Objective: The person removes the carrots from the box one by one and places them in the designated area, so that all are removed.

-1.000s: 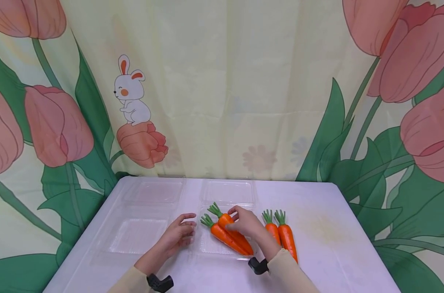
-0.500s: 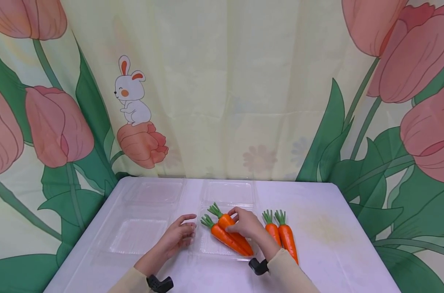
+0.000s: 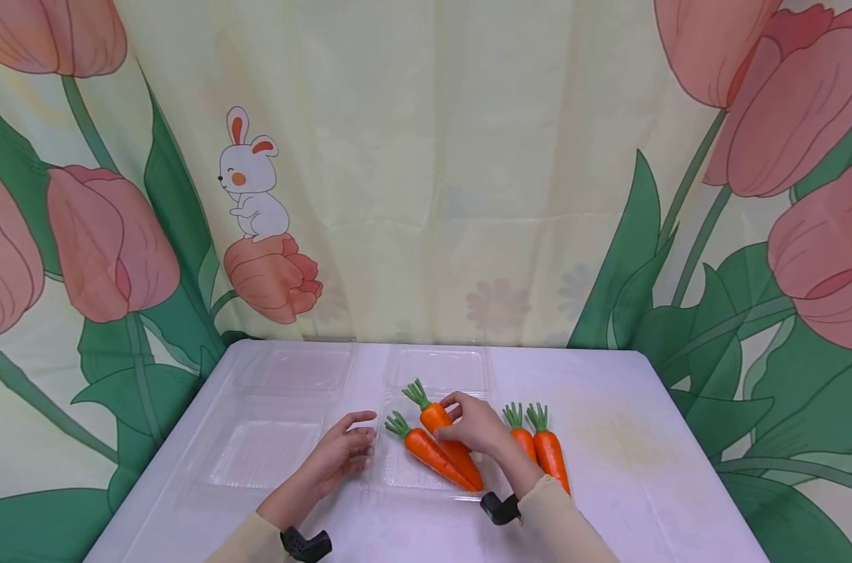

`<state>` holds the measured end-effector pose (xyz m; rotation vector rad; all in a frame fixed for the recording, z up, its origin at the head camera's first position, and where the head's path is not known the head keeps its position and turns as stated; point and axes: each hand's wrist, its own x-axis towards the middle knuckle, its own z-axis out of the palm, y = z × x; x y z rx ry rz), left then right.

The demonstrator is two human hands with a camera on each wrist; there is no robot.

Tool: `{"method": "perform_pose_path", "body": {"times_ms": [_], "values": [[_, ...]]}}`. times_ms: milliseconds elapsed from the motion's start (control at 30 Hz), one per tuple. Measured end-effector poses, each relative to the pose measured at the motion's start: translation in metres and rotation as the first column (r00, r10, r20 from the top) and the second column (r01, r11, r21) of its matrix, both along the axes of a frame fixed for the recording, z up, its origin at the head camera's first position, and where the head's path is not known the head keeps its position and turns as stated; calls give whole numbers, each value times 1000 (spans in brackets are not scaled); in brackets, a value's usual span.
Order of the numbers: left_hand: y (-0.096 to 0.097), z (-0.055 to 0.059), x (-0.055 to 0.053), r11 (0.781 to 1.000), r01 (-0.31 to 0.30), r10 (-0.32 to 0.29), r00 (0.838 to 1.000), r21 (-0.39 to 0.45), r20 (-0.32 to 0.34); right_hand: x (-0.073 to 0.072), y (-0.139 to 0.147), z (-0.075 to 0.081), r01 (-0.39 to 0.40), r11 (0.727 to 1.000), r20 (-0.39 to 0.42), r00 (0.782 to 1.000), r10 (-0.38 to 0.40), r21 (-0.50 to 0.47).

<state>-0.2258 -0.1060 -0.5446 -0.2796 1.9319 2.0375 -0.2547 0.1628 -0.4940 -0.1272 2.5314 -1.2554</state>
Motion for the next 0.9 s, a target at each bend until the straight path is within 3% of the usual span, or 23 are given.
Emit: {"method": "perform_pose_path", "body": {"times_ms": [533,900], "values": [[0,-2,0,1000,0,0,1000,-8,12,-6,9,4,89,984,64,995,-80,-156],[1,-1,0,1000,-2,2,1000,-8,16,-5,16,8,103,977,89,992,-88,-185]]}}
